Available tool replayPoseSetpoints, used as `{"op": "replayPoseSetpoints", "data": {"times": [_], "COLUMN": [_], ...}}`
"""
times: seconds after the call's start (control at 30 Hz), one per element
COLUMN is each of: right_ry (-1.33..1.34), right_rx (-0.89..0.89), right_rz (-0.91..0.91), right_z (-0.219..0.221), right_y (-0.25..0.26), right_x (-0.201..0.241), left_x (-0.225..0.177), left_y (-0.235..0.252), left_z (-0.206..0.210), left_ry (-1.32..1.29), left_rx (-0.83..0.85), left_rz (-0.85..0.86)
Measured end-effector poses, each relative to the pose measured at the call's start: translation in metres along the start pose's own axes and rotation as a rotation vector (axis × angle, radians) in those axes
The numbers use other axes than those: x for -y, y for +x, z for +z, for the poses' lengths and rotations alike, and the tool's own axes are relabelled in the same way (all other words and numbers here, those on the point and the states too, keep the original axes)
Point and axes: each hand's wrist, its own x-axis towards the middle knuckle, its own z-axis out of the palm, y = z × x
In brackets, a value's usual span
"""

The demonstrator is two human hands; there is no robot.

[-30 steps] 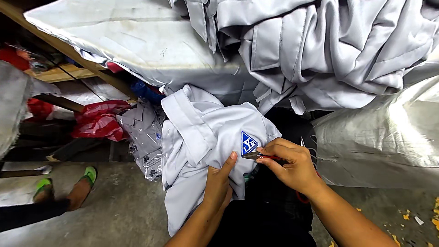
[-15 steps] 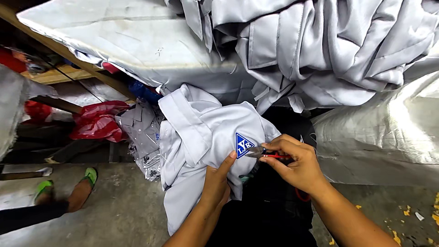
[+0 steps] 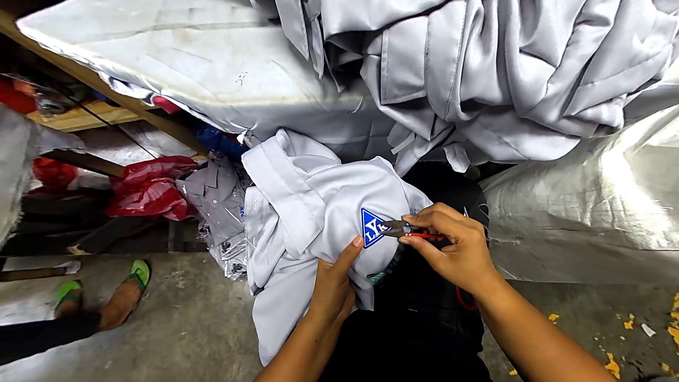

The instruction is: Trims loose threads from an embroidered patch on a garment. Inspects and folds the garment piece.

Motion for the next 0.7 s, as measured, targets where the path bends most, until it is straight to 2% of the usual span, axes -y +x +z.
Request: {"op": "replayPoseSetpoints", "data": {"times": [0.4,0.7], "right_ry": [-0.037,0.049], "right_rx": [0.049,-0.013], "right_rz": [-0.030,0.034], "right_z": [-0.006,0.010], "right_y": [0.003,-0.006], "right_x": [0.001,0.000], "left_x": [0.003,0.003], "left_y": [0.000,-0.001], "left_z": [-0.002,-0.002], "left_ry": [0.011,-0.038], "left_rx": [0.026,0.013], "left_rz": [0.050,0.035]}}
